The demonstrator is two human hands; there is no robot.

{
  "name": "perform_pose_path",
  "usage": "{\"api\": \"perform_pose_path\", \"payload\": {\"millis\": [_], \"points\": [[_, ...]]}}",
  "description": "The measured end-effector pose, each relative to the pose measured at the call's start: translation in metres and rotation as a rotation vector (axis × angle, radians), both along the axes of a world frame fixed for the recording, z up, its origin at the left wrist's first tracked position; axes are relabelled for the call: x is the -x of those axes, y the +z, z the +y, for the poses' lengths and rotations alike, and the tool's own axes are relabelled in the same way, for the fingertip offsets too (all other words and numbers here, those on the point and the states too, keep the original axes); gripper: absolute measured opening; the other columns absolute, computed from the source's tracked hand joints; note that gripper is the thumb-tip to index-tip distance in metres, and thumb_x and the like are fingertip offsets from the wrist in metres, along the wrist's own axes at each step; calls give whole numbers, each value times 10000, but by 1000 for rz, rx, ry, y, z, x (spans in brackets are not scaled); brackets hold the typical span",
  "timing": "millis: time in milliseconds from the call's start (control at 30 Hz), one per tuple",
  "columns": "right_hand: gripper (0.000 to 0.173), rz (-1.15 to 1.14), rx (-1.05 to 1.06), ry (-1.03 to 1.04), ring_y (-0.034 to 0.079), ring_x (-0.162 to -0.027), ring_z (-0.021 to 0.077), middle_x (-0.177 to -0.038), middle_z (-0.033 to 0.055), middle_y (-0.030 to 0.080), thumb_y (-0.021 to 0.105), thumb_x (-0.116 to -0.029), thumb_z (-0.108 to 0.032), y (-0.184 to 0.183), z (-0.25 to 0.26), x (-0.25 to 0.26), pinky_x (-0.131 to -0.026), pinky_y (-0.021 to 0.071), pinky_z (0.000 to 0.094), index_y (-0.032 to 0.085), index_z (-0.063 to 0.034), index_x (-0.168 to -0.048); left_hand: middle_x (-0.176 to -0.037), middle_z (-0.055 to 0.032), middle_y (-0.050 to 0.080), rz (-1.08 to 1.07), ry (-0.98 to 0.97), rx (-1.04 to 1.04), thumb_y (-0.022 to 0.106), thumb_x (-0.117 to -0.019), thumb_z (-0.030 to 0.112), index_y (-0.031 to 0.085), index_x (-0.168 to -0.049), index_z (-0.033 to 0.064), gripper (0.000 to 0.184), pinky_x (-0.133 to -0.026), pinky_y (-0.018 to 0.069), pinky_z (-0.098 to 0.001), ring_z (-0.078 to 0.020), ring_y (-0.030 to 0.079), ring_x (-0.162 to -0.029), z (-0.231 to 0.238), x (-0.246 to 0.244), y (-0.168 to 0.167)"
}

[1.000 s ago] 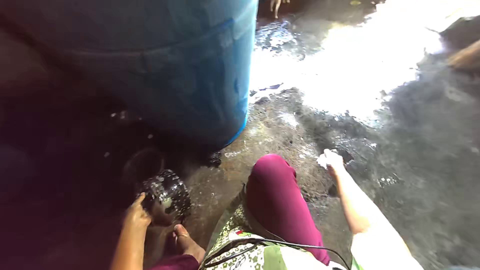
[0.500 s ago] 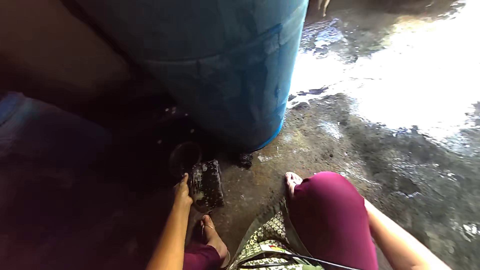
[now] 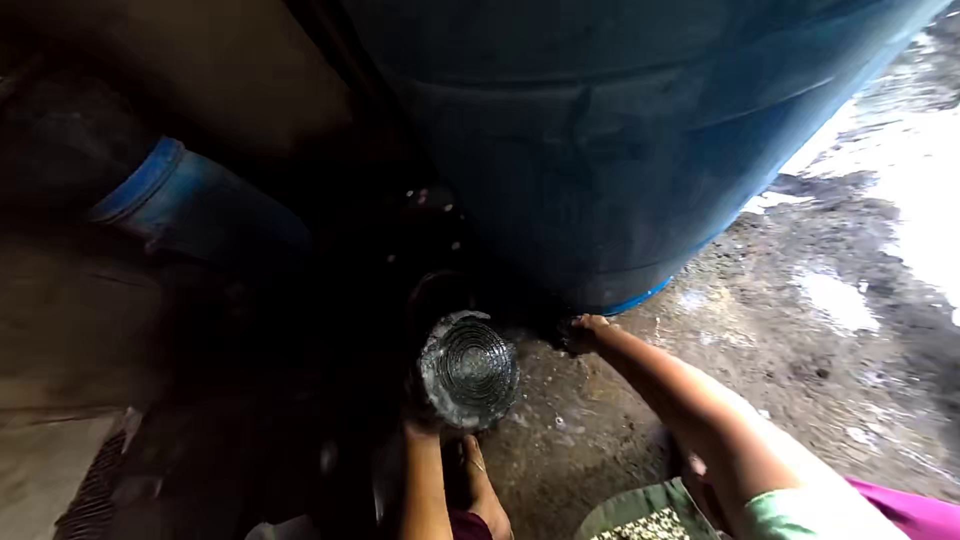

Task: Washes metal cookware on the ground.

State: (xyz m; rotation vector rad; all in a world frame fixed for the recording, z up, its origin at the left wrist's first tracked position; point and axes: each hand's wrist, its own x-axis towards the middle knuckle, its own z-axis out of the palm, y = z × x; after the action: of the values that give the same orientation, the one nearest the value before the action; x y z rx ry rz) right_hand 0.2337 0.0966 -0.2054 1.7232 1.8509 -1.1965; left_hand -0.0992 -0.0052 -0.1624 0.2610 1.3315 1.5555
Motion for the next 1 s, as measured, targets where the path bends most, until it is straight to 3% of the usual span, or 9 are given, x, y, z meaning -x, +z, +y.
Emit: {"api": "perform_pose_path", "payload": {"millis": [133, 167, 233, 267, 433, 567, 733, 867, 1000], "points": [[517, 18, -137, -43, 318, -1486, 495, -1613, 261, 352, 590, -1017, -204, -67, -9, 32, -1049, 396, 711, 497, -33, -1497, -727, 8, 661, -40, 4, 52, 167, -1117, 399, 572, -995, 122, 506, -557, 563, -264, -74, 642, -619, 0, 7, -11], [531, -1, -149, -48, 296, -1498, 494, -1635, 261, 312, 561, -1031, -187, -76, -13, 34, -1055, 389, 710, 457, -55, -1534, -803, -22, 666, 37, 19, 118, 179, -1121, 398, 568, -1071, 91, 498, -601, 569, -285, -90, 649, -679, -1, 7, -13], [552, -51, -150, -50, 271, -1507, 505, -1658, 253, 274, 530, -1044, -152, -90, -18, 30, -1061, 364, 727, 402, -96, -1578, -1124, -148, 625, 178, -12, 213, 192, -1131, 337, 485, -1343, -9, 500, -826, 551, -384, -186, 624, -945, -3, 10, -18], [576, -69, -149, -58, 267, -1504, 518, -1665, 249, 262, 532, -1042, -132, -97, -20, 25, -1055, 355, 744, 377, -121, -1596, -1184, -179, 611, 216, -14, 257, 209, -1128, 314, 471, -1373, -29, 496, -867, 540, -410, -215, 616, -996, -1, 8, -20], [766, -57, -114, -174, 351, -1448, 550, -1665, 267, 241, 552, -1015, -72, -117, -23, 19, -1007, 437, 704, 198, -279, -1661, -1055, -135, 663, 133, -39, 378, 208, -1117, 349, 535, -1284, 24, 490, -766, 572, -421, -210, 662, -900, 4, 6, -33], [688, -38, -117, -225, 369, -1439, 540, -1615, 279, 337, 533, -1015, -61, -112, -21, 23, -1026, 413, 708, 290, -225, -1638, -1182, -168, 645, 110, -9, 416, 214, -1124, 364, 507, -1362, 30, 505, -853, 553, -463, -244, 648, -1020, 6, 1, -42], [539, -25, -226, -316, 372, -1454, 494, -1613, 287, 332, 570, -1022, -179, -114, -16, 31, -1070, 401, 657, 452, -105, -1542, -1211, -153, 648, 154, -1, 390, 248, -1132, 342, 511, -1372, 30, 474, -887, 555, -434, -221, 653, -1053, 12, -5, -39], [725, -28, -130, -298, 378, -1444, 518, -1650, 259, 278, 549, -1016, -66, -115, -15, 36, -1014, 465, 651, 236, -218, -1652, -1180, -148, 657, 187, 2, 364, 273, -1130, 313, 527, -1351, 22, 444, -874, 563, -422, -211, 659, -1033, 20, -5, -29], [792, -39, -31, -264, 314, -1470, 550, -1643, 284, 270, 622, -979, -65, -119, -10, 34, -1001, 458, 699, 237, -234, -1651, -1149, -135, 650, 108, 81, 305, 231, -1124, 364, 524, -1330, 58, 471, -832, 564, -444, -218, 654, -1002, 28, -10, -18]]}}
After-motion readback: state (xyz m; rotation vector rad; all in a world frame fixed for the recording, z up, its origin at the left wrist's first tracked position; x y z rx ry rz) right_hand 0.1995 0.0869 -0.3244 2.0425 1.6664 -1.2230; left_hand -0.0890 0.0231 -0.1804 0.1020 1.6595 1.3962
